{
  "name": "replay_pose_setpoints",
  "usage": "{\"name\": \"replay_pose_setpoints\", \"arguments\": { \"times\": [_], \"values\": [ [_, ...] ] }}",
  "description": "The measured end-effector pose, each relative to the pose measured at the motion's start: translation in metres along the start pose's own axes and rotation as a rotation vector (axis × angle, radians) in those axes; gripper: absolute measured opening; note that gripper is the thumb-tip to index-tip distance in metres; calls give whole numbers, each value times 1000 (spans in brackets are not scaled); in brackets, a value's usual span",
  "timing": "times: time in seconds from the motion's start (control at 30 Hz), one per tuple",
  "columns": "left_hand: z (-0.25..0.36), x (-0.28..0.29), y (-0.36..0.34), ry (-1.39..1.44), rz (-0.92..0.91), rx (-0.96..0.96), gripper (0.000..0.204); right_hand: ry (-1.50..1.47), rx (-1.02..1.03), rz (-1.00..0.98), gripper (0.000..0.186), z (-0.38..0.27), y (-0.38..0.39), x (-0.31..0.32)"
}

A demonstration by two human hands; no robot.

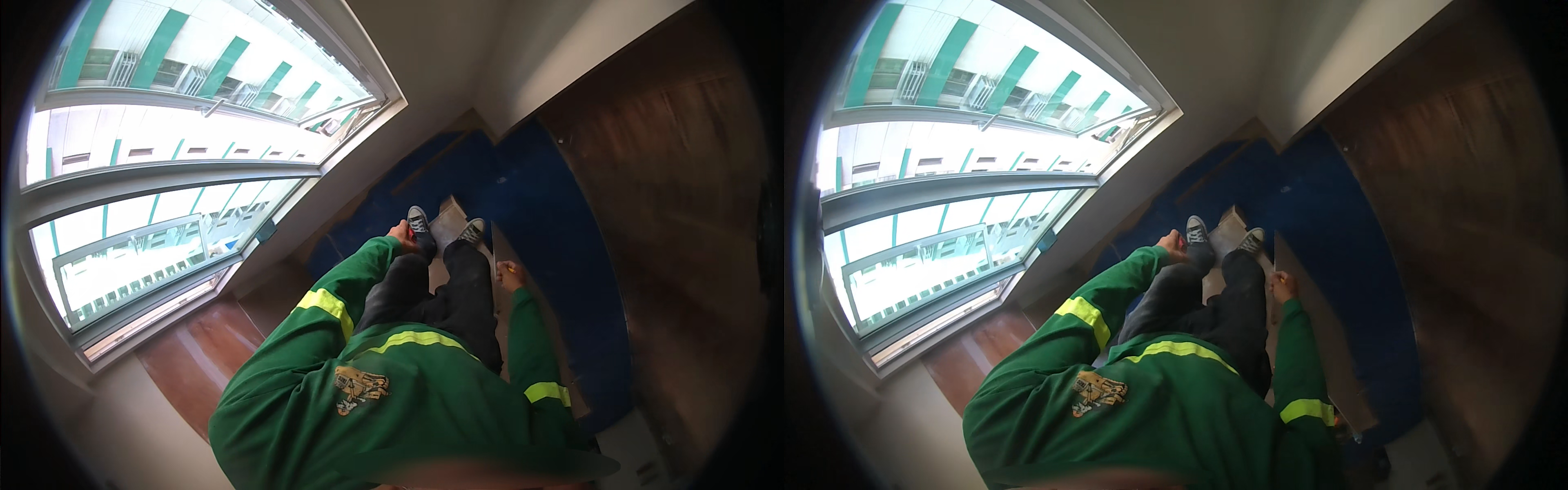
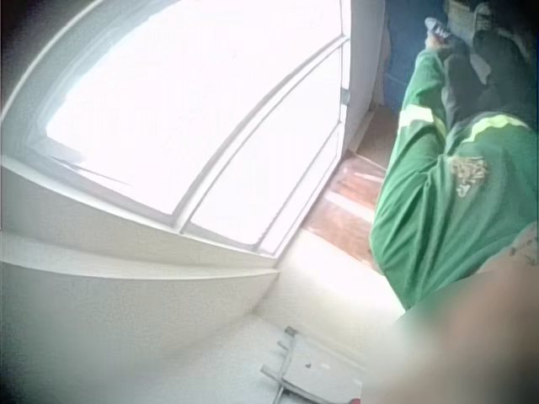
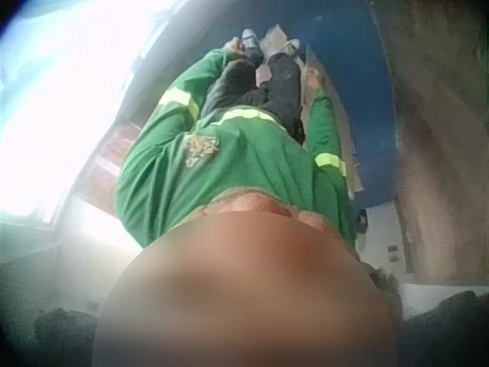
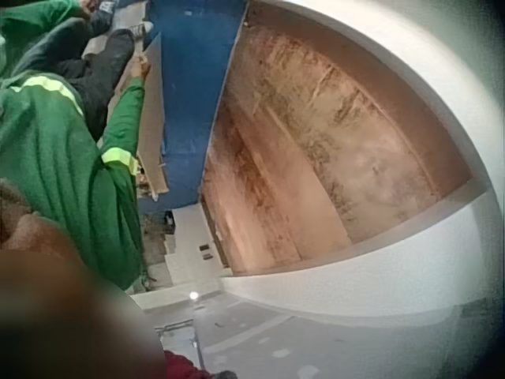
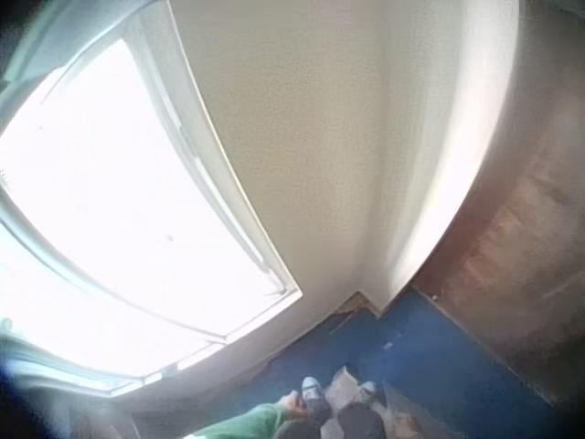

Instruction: The person measures the ceiling and a drywall sheet using a tape measure and marks locations with a pencil. They lift and position the drywall on a workbench, then measure and mark it for cutting.

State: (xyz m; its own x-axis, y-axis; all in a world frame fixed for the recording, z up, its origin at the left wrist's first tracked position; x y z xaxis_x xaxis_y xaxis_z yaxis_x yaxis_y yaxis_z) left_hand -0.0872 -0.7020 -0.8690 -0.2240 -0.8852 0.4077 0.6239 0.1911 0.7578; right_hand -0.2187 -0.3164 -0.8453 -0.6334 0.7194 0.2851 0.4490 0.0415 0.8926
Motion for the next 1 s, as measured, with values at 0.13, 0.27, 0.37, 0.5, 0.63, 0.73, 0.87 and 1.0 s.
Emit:
{"name": "replay_pose_setpoints", "arguments": {
  "times": [0.13, 0.27, 0.37, 0.5, 0.63, 0.73, 0.87, 1.0],
  "values": [
    [-33, 11, -34, -180, 101, -167, 57, 358, 198, 101, 30, -7, 5, -28],
    [-60, 56, -81, -221, 174, -243, 54, 455, 322, 219, 28, -24, -4, -49],
    [-68, 101, -120, -293, 207, -347, 52, 564, 407, 341, 31, -31, -18, -70],
    [-68, 152, -174, -569, 145, -482, 44, 623, 352, 243, 38, -37, -45, -79],
    [-69, 188, -243, -896, 62, -875, 41, 555, 273, 111, 31, -38, -64, -66],
    [-78, 206, -294, -1026, -160, -1007, 41, 522, 349, 151, 29, -35, -69, -61],
    [-98, 225, -345, -1114, -305, -1065, 40, 525, 359, 169, 28, -27, -80, -57],
    [-120, 232, -368, -1207, -293, -1113, 45, 665, 255, 126, 28, -34, -118, -45]
  ]
}}
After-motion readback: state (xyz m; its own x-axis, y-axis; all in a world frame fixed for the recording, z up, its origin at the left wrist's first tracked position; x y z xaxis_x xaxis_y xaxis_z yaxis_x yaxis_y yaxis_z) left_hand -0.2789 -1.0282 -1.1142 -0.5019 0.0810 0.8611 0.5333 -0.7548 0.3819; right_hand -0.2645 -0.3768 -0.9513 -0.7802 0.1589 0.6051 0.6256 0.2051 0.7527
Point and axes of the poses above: each hand's wrist, its own y-axis away from the middle knuckle, its own x-axis out of the back of the hand, z = x × y, the point moved 1 cm from there along -y, towards the middle knuckle, and after that the axes turned 10 degrees about -x, right-handed, at the moved point
